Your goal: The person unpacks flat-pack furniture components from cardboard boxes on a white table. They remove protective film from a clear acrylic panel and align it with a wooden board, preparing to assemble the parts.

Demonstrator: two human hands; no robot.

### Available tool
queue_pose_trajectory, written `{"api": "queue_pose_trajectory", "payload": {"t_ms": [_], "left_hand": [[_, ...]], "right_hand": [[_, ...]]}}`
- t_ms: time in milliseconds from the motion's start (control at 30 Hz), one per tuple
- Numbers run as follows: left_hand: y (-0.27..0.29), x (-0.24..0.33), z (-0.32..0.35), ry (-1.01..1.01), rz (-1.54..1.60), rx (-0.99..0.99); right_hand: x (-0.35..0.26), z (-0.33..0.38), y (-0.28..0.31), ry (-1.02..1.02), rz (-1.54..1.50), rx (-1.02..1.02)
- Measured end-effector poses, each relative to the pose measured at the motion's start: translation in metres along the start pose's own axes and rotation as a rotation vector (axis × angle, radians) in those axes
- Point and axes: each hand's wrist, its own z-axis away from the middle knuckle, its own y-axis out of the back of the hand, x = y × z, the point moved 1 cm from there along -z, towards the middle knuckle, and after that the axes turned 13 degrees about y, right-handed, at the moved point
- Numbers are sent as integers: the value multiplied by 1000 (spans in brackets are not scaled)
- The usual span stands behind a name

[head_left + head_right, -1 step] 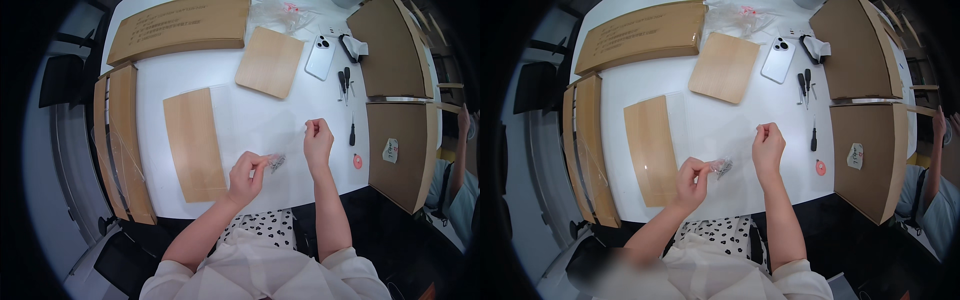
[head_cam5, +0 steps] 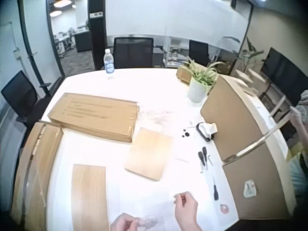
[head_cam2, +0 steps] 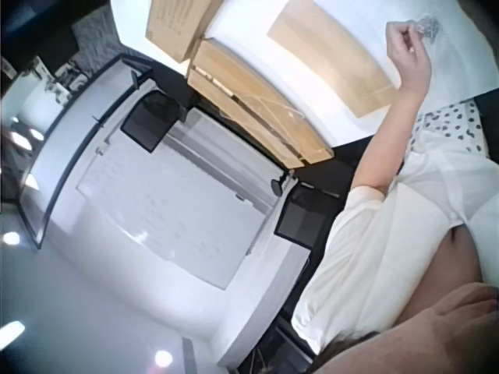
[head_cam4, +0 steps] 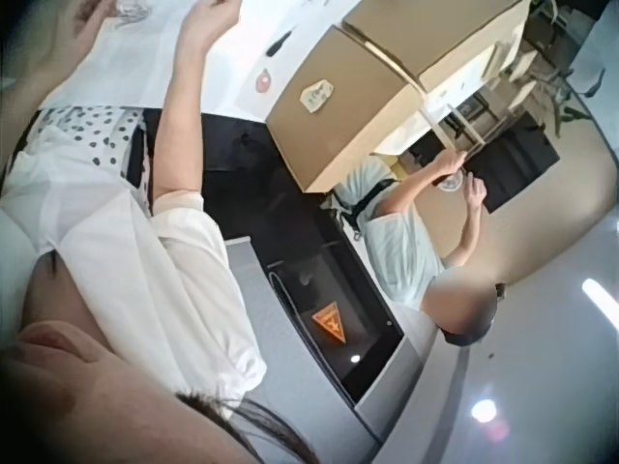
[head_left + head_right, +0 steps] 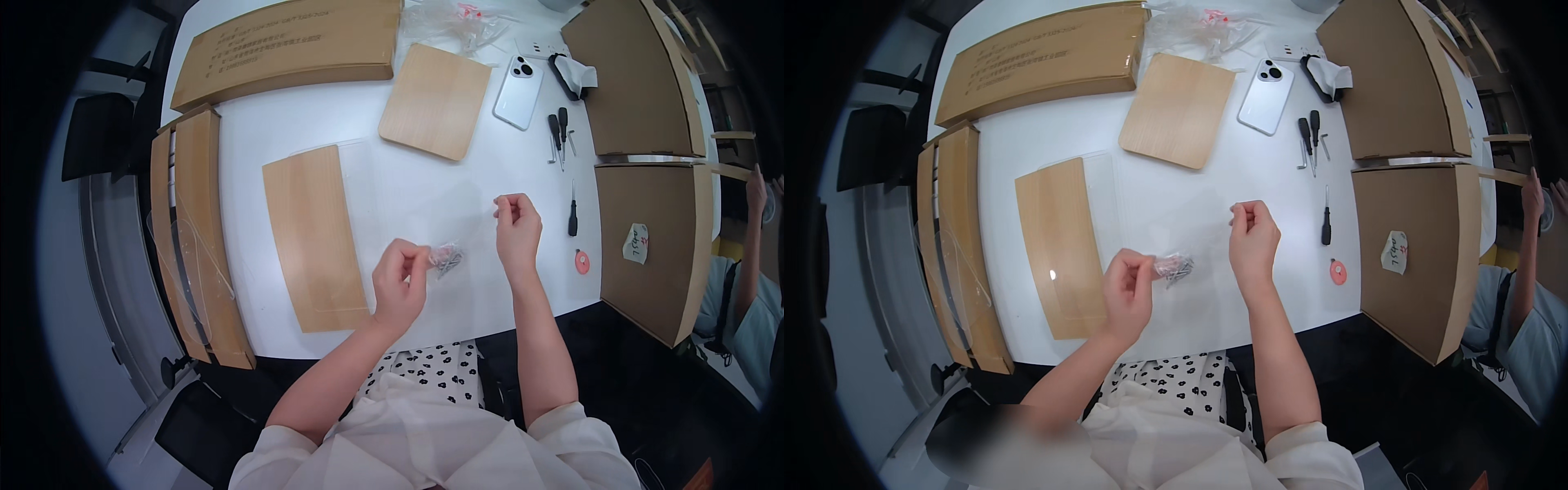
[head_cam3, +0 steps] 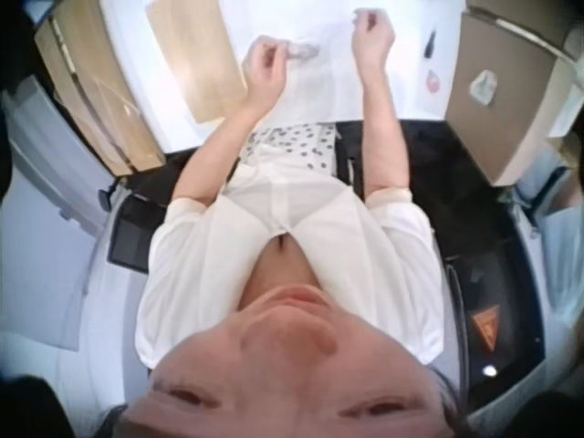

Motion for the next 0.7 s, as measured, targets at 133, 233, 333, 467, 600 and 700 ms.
{"api": "queue_pose_trajectory", "payload": {"t_ms": [133, 233, 333, 467, 600, 700], "left_hand": [[-23, -28, -29, 479, 168, -56], [-46, -40, -39, 743, 323, -61], [-61, -36, -44, 979, 473, -87], [-62, -44, -41, 1030, 580, -130], [-65, -51, -36, 1057, 668, -67], [-68, -55, -32, 1070, 622, -69]], "right_hand": [[-19, 19, 16, -380, -611, -54], [5, 26, 25, -246, -455, -252], [14, 22, 29, -230, -335, -206], [21, 11, 31, -233, -273, -116], [23, 9, 29, -246, -220, -91], [21, 8, 31, -230, -126, -89]]}}
